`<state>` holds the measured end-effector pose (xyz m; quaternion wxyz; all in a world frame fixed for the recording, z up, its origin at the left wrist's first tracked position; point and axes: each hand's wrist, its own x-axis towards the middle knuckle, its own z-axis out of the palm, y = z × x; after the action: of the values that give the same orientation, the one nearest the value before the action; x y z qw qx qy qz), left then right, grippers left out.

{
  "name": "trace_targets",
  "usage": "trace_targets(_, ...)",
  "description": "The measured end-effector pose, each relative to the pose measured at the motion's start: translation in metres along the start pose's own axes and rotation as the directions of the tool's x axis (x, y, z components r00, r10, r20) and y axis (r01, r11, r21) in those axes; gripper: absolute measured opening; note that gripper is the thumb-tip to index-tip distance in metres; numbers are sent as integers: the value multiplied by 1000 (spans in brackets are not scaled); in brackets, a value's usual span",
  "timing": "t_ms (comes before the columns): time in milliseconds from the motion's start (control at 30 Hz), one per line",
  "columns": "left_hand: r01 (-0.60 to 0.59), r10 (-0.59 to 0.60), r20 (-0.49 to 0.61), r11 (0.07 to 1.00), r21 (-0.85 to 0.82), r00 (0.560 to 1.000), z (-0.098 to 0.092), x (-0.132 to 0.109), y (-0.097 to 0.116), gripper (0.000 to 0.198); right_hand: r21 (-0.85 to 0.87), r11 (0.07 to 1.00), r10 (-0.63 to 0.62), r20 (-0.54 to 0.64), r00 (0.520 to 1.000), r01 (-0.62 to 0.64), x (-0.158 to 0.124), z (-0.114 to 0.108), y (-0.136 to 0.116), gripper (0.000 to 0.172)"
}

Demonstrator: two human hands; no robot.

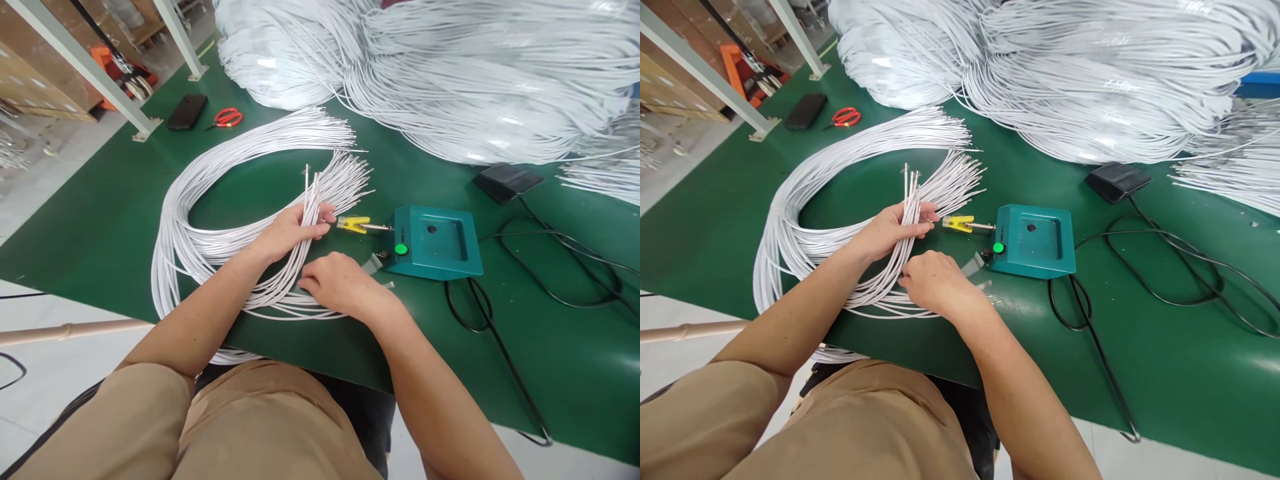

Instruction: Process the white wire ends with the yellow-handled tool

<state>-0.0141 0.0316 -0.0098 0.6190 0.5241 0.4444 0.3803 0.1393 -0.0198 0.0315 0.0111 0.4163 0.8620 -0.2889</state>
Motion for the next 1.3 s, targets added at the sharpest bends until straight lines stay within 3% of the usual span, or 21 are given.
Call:
trace_targets(67,8,-9,35,999,39,999,-5,-2,3,48,196,977,71,70,995,-84,-2,-6,8,26)
trace_targets(100,2,-6,55,998,63,998,-6,-3,4,48,288,950,114,31,993,-118,-3,-9,13,26)
trace_targets(167,-15,4,91,993,119,996,-8,-5,8,52,466,872,245,-152,957,-150,-1,-12,23,27)
trace_targets(233,-37,22,80,981,190,997,-6,-8,11,57,618,778,371,-310,875,-111,3,-12,31,25)
trace_targets(300,-68,63,27,961,267,998,-2,-11,13,61,719,693,435,-358,826,-53,7,-9,34,21)
trace_targets(433,-111,141,-63,932,346,988,8,-14,15,59,767,641,457,-391,799,9,13,-3,32,27)
trace_targets(600,-38,36,18,986,161,999,4,-13,15,63,850,512,493,-410,768,125,16,-3,33,21)
trace_targets(667,2,-5,38,996,85,999,2,-12,15,59,867,468,528,-428,734,169,17,-4,35,20)
trace_targets(800,0,3,-38,995,95,999,4,-13,16,44,875,419,605,-469,644,244,18,-5,37,25)
trace_targets(900,-31,39,-69,993,118,997,7,-12,14,38,885,420,580,-431,692,199,17,-5,34,35)
trace_targets(1000,-71,87,-89,983,170,992,8,-11,12,38,853,511,516,-402,756,105,16,-3,31,39)
trace_targets(1067,-85,105,-88,976,202,991,8,-10,11,39,836,539,501,-421,756,108,16,-2,30,33)
trace_targets(1133,-99,119,-77,970,223,990,8,-10,11,39,850,505,515,-436,738,150,18,-1,30,26)
trace_targets(1300,-121,149,-85,956,268,985,10,-11,13,34,903,374,558,-401,727,211,19,0,29,37)
